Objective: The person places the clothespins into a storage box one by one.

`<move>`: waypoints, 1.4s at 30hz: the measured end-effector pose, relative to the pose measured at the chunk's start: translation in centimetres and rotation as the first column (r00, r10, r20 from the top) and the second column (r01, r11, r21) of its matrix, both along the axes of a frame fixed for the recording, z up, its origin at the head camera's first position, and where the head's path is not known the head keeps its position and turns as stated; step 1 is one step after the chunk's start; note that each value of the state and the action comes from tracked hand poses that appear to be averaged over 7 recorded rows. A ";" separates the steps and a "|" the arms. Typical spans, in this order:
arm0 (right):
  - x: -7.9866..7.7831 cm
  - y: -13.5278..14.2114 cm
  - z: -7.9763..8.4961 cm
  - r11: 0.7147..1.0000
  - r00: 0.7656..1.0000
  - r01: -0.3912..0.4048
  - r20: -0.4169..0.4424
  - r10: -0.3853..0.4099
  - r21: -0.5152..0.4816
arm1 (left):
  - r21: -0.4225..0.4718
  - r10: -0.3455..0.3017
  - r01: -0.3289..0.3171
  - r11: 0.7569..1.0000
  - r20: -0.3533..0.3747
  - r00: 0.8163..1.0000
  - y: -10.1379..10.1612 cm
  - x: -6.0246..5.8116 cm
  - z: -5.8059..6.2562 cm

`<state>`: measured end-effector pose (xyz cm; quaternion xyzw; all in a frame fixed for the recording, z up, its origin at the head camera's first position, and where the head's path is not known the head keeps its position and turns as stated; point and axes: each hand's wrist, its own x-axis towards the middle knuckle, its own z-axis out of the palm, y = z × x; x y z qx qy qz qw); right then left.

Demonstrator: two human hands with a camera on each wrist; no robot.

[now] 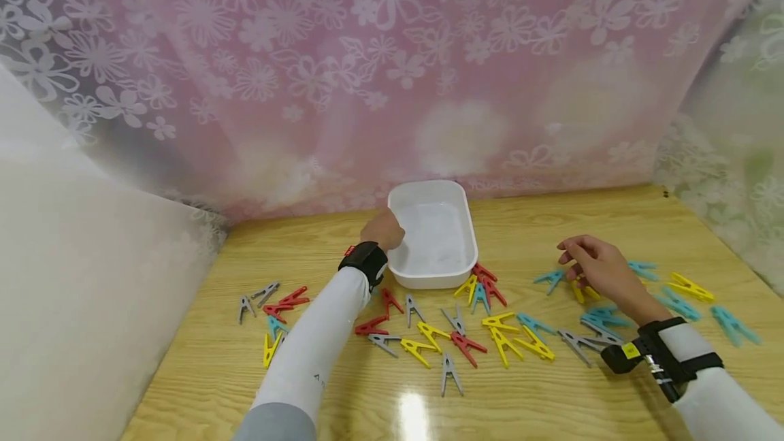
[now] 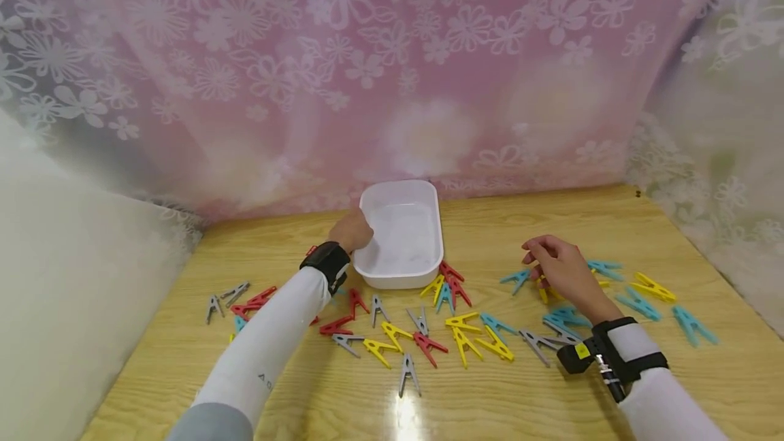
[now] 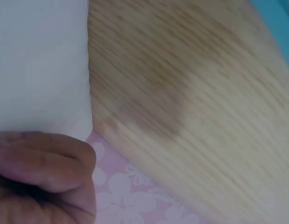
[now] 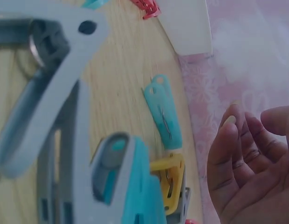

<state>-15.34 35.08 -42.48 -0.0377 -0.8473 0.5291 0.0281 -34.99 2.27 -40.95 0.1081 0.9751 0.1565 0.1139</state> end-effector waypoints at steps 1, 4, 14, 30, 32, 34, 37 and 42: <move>0.1 0.0 0.0 1.000 1.000 0.005 -0.001 -0.005 0.006 | -0.010 0.003 -0.003 1.000 0.001 1.000 0.0 0.0 0.0; 0.2 0.0 0.1 1.000 1.000 0.017 0.000 -0.017 0.017 | -0.051 0.022 -0.022 0.998 -0.003 1.000 0.0 0.0 0.0; 0.6 1.1 0.4 1.000 1.000 0.012 -0.028 -0.012 -0.007 | -0.068 0.028 -0.030 0.997 -0.031 0.999 0.6 0.7 0.7; 4.7 6.2 2.3 0.942 0.987 0.148 -0.107 -0.121 0.302 | -0.108 0.050 -0.054 0.993 -0.039 0.998 0.9 0.5 0.3; 5.6 7.2 2.3 0.931 0.984 0.175 -0.098 -0.152 0.320 | -0.105 0.054 -0.058 0.993 -0.040 0.998 0.9 0.6 0.5; 6.3 8.0 2.2 0.912 0.978 0.210 -0.086 -0.192 0.352 | -0.105 0.055 -0.060 0.993 -0.048 0.997 0.9 0.7 0.5; 7.2 8.8 1.8 0.877 0.966 0.256 -0.066 -0.251 0.406 | -0.101 0.054 -0.060 0.993 -0.053 0.997 0.8 0.7 0.6; 8.6 11.2 0.6 0.812 0.941 0.302 -0.022 -0.337 0.500 | -0.094 0.057 -0.062 0.994 -0.051 0.997 0.8 0.8 0.7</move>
